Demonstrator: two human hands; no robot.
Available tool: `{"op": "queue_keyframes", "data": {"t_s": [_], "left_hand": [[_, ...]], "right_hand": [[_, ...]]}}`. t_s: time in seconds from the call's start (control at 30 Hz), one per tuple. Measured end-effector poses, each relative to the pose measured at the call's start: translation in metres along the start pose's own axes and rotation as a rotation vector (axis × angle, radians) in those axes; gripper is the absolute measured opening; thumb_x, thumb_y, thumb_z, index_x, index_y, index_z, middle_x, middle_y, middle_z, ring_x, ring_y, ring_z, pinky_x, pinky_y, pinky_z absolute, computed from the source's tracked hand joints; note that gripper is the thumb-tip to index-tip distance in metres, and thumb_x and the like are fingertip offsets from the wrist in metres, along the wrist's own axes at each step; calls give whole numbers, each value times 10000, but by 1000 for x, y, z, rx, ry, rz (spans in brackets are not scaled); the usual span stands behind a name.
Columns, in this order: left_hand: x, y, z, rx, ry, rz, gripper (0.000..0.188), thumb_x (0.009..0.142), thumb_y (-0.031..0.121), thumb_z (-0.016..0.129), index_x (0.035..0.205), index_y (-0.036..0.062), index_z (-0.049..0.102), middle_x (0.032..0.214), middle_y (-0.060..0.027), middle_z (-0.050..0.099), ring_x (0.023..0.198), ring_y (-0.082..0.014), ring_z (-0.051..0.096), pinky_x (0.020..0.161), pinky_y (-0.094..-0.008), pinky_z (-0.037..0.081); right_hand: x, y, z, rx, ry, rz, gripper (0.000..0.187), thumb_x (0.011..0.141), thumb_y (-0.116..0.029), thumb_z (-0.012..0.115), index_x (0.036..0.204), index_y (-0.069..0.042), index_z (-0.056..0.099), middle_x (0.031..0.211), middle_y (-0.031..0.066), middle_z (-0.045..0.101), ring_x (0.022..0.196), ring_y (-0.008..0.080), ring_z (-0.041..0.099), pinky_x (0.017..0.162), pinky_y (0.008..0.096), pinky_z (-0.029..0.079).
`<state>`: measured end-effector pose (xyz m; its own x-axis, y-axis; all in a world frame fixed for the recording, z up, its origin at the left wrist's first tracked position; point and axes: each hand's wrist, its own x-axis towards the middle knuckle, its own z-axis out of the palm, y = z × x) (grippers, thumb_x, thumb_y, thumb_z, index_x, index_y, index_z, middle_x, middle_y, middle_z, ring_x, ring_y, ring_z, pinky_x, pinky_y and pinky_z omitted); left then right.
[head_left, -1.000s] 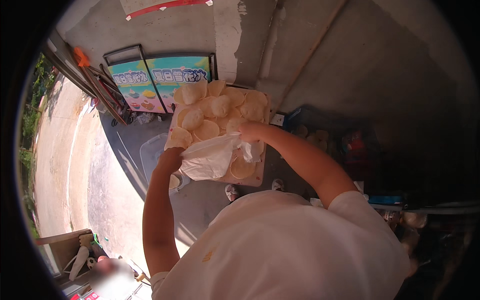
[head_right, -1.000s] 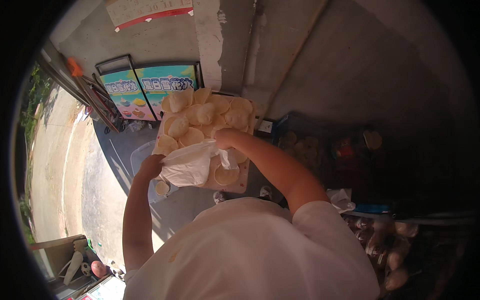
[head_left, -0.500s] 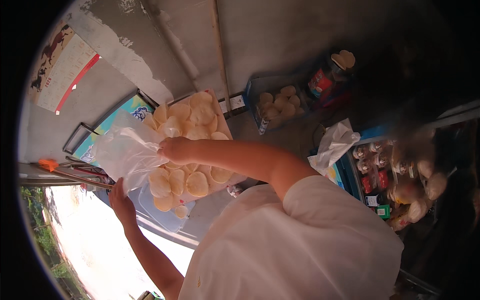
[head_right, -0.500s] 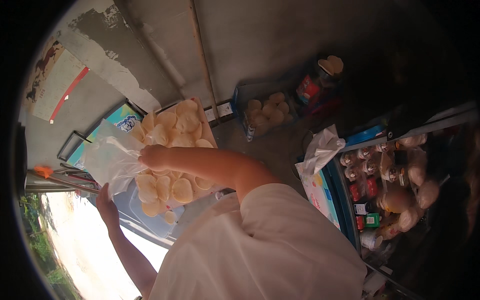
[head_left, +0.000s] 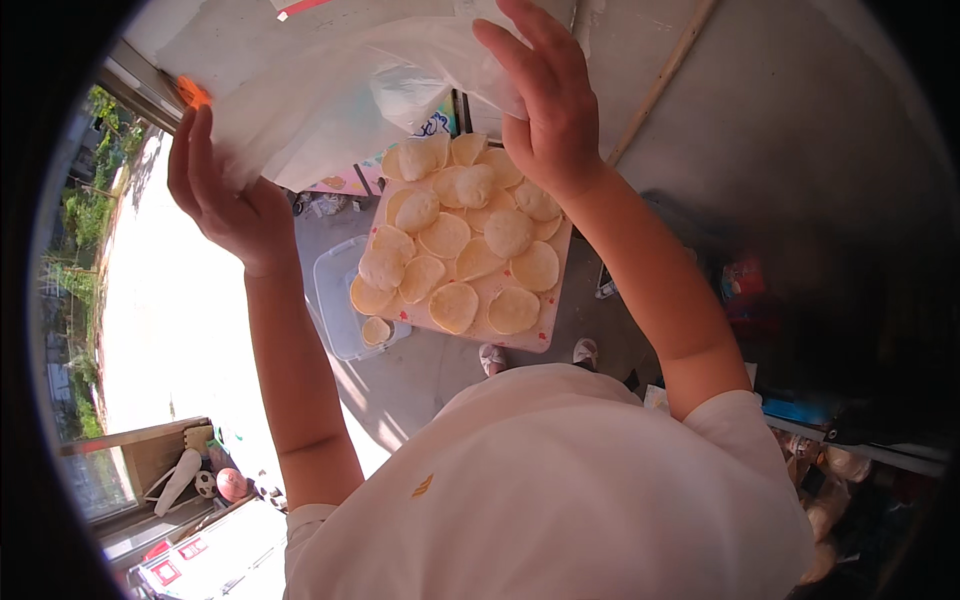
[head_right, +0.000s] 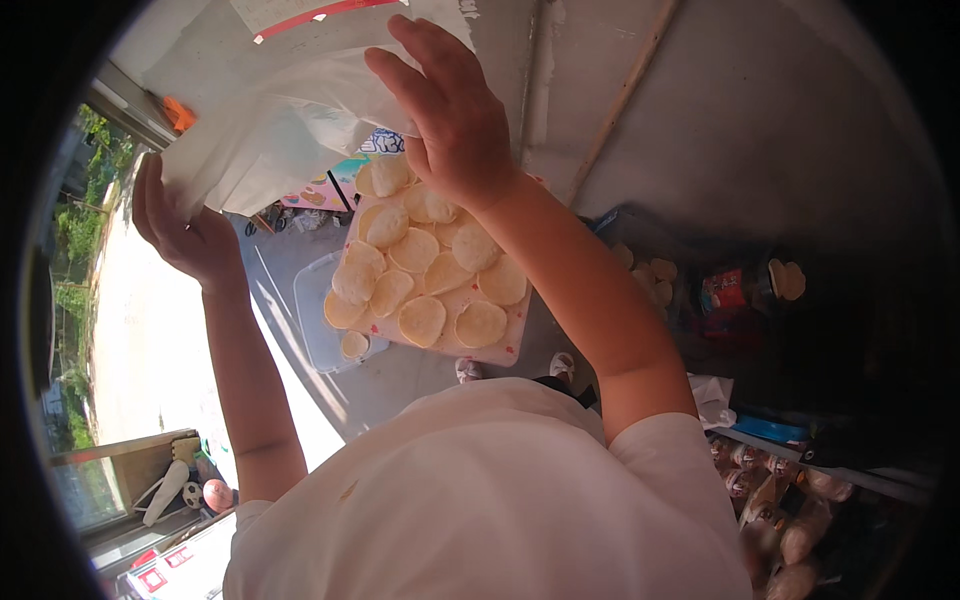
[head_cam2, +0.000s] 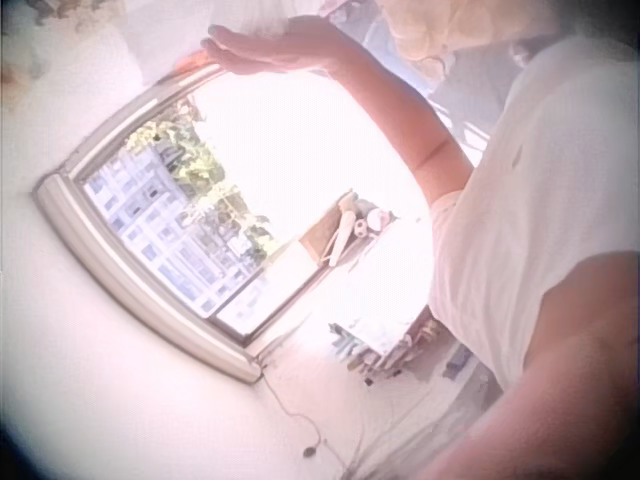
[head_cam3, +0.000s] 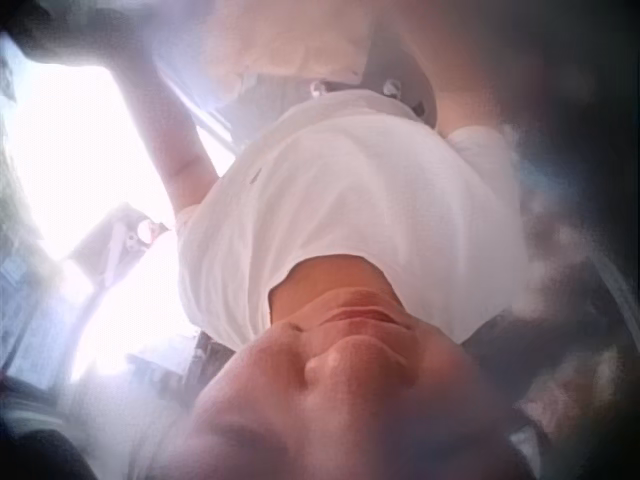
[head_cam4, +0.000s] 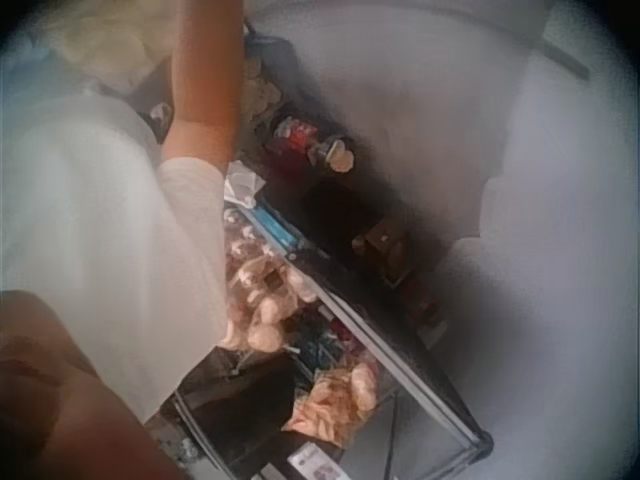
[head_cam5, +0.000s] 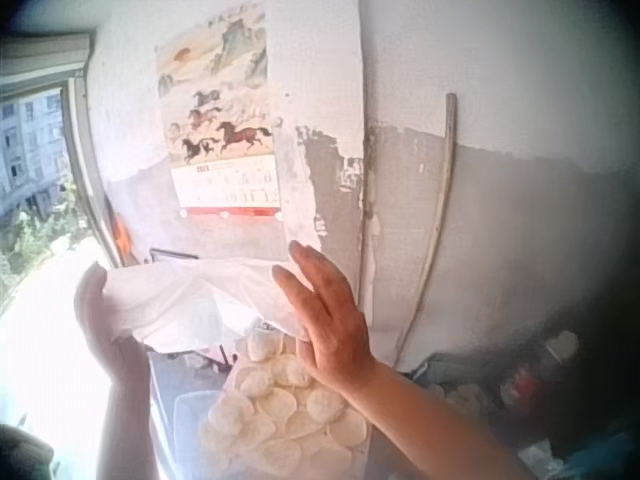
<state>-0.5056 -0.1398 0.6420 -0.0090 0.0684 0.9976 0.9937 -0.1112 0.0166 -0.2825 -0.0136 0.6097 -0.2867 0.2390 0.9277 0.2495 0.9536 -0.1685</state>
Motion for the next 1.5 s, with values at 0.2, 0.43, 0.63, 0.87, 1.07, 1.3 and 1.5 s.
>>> {"op": "queue_keyframes", "data": {"t_s": [0.2,0.43,0.63,0.87,1.07,1.3,1.5], "left_hand": [[-209,-25,-41,194,-1804,-454,319,750,48,546,1020,152,680,1012,-98,662,968,-282,622,815,-412,490],[-158,-52,0,-570,-999,-1425,339,803,-19,433,1082,-25,626,815,-137,666,651,-186,679,574,-302,533],[-19,-16,-18,-273,99,-310,322,768,-61,528,1048,42,648,977,-103,677,862,-226,663,785,-294,512],[-244,-32,-56,-158,-1365,-673,189,735,154,659,910,97,700,919,-158,663,894,-350,624,769,-415,496],[-229,-51,-35,-126,-1315,-786,216,785,157,640,980,74,599,901,-186,654,882,-388,615,744,-441,488],[-36,-21,-16,-228,-73,-246,407,752,-122,530,1123,44,541,1129,-141,638,991,-315,638,833,-364,526],[-200,-41,-38,59,-1466,-501,307,780,56,538,1058,134,640,903,-136,660,877,-329,634,767,-424,499]], "right_hand": [[-178,32,35,-91,-1779,446,365,799,-85,483,1132,-86,630,1162,161,601,1120,301,553,932,395,432],[-124,78,57,340,-760,992,305,851,-138,497,1108,-29,621,1004,140,661,857,209,646,768,316,491],[7,-14,18,427,38,211,291,824,-24,506,1103,-24,587,1076,131,616,1025,257,588,900,351,462],[-220,47,44,227,-1368,751,385,893,-342,492,1014,-3,630,992,229,629,964,382,590,836,432,452],[-166,48,56,143,-1339,836,472,934,-408,413,1097,-4,595,1061,229,623,1020,371,580,857,428,433],[-8,1,22,60,-137,23,578,811,-175,646,1319,-23,414,1329,226,444,1218,389,438,993,425,389],[-150,38,47,65,-1384,362,625,768,-233,665,1314,-47,424,1194,222,552,1122,368,517,930,446,433]]}}
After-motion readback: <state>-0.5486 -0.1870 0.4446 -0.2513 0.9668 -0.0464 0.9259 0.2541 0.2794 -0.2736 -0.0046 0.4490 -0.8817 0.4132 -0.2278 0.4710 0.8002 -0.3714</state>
